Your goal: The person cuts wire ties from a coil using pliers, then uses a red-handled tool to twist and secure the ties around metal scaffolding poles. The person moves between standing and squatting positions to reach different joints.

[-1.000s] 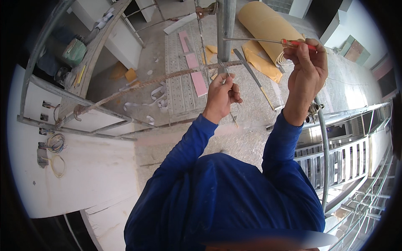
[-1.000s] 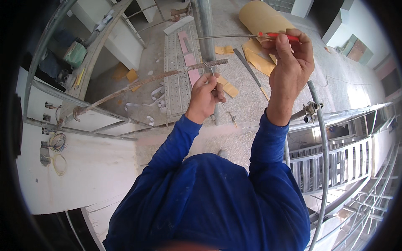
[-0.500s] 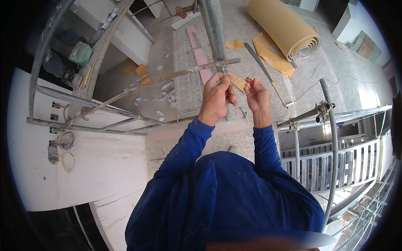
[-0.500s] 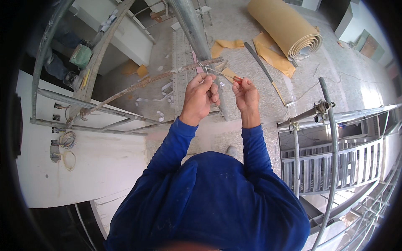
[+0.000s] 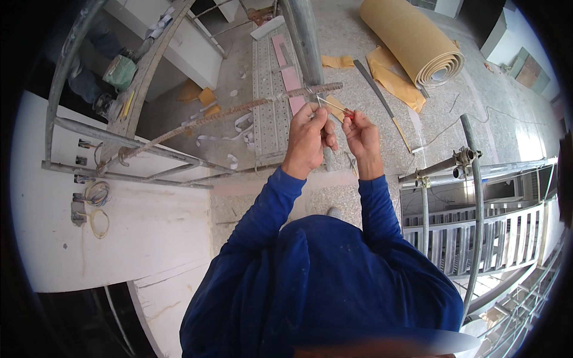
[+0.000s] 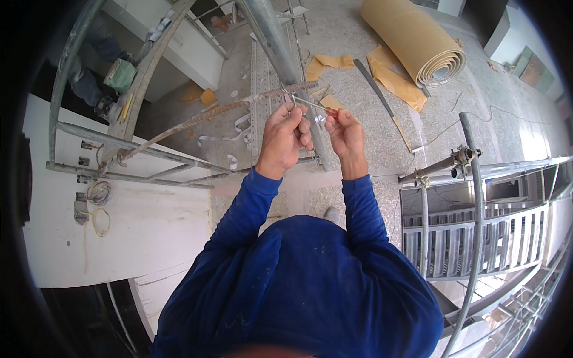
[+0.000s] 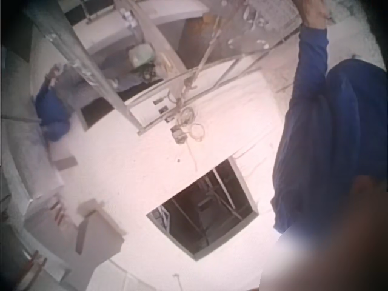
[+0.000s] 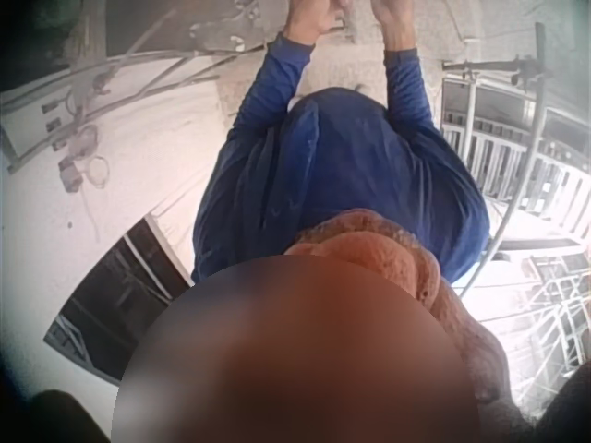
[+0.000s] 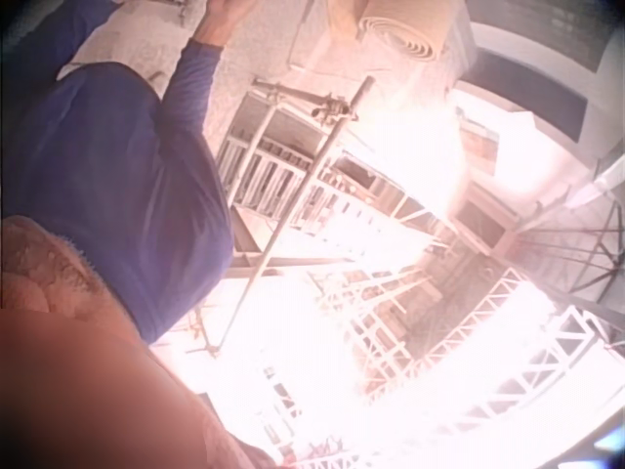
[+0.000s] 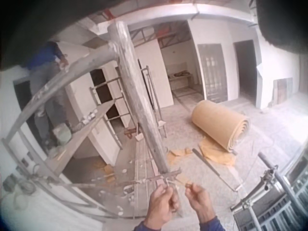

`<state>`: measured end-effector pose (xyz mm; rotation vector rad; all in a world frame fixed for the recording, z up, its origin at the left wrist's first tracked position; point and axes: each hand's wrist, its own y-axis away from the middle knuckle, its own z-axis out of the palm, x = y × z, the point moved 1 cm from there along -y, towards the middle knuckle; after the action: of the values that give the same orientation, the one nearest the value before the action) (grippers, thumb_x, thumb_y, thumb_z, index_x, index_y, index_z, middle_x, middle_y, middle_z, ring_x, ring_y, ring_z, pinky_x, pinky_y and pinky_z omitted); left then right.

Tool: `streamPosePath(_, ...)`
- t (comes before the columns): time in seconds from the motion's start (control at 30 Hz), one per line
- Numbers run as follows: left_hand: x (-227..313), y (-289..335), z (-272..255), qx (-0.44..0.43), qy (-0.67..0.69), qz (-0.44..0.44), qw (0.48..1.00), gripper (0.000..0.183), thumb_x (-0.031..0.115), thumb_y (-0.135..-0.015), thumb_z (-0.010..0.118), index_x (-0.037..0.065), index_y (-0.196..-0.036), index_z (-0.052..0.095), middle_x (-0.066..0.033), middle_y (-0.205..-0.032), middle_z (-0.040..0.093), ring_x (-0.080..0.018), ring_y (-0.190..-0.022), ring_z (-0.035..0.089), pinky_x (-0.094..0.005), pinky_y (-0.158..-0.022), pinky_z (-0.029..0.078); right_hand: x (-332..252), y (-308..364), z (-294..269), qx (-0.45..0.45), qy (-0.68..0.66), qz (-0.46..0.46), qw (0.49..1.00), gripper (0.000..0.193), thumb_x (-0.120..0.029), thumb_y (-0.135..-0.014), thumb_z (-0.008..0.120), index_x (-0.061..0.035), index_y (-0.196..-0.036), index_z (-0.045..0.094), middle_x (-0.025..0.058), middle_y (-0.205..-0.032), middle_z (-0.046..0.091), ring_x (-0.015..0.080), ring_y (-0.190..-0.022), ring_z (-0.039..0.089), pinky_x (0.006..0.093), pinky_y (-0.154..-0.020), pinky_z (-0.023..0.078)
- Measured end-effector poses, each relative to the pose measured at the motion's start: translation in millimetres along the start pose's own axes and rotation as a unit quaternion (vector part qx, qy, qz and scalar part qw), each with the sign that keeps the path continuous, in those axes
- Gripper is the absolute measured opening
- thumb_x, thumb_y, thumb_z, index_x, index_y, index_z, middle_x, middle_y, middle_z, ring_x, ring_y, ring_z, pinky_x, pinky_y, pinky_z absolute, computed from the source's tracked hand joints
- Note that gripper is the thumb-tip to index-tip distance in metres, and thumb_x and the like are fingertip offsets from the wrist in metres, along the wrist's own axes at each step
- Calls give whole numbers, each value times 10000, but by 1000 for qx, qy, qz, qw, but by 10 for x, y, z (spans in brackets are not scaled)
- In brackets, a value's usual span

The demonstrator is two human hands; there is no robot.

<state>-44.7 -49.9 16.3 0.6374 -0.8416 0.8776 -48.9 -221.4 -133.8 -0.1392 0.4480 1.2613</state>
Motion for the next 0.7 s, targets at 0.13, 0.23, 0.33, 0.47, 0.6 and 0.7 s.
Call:
streamPosePath(0.13,1,3,-7,3,-2,3,1000,172,202,-1122,542,34,-1132,577,-54,-730,585,-154,-529,557,-339,-482,518,12,-32,12,3,-2,10,1000,237,-166,-1121,531,32,-1191,641,141,-1055,735,180,-824,711,312,-758,622)
streamPosePath(0.23,6,4,-16,7,-2,5,1000,169,198,-1123,537,33,-1126,575,-54,-725,583,-153,-525,554,-338,-479,515,43,-99,-15,9,1,48,999,246,-174,-1118,538,38,-1178,648,130,-1030,728,172,-815,701,294,-729,617)
streamPosePath(0.33,3,-5,-16,-1,2,7,1000,170,195,-1125,531,31,-1122,574,-54,-720,581,-152,-521,551,-335,-474,511,92,-181,-65,24,-9,102,994,253,-181,-1114,546,43,-1159,654,115,-989,719,164,-793,691,279,-698,610)
streamPosePath(0.47,11,-10,-22,-3,-3,2,1000,169,194,-1127,527,32,-1118,577,-55,-715,581,-151,-518,548,-331,-469,506,144,-226,-92,7,-15,145,989,248,-176,-1107,560,49,-1147,656,100,-946,713,163,-769,686,281,-685,610)
streamPosePath(0.6,27,-6,-32,-16,-1,0,1000,166,196,-1128,527,39,-1126,580,-57,-713,580,-150,-519,547,-330,-471,503,157,-233,-65,-22,-35,146,988,234,-175,-1098,576,36,-1150,662,101,-916,714,169,-747,685,286,-681,608)
streamPosePath(0.7,45,-7,-41,-17,-5,-9,1000,170,196,-1130,522,37,-1127,583,-57,-713,579,-151,-517,548,-331,-469,503,129,-256,-66,21,-16,69,997,228,-176,-1093,582,29,-1155,663,109,-927,718,169,-733,675,286,-672,599)
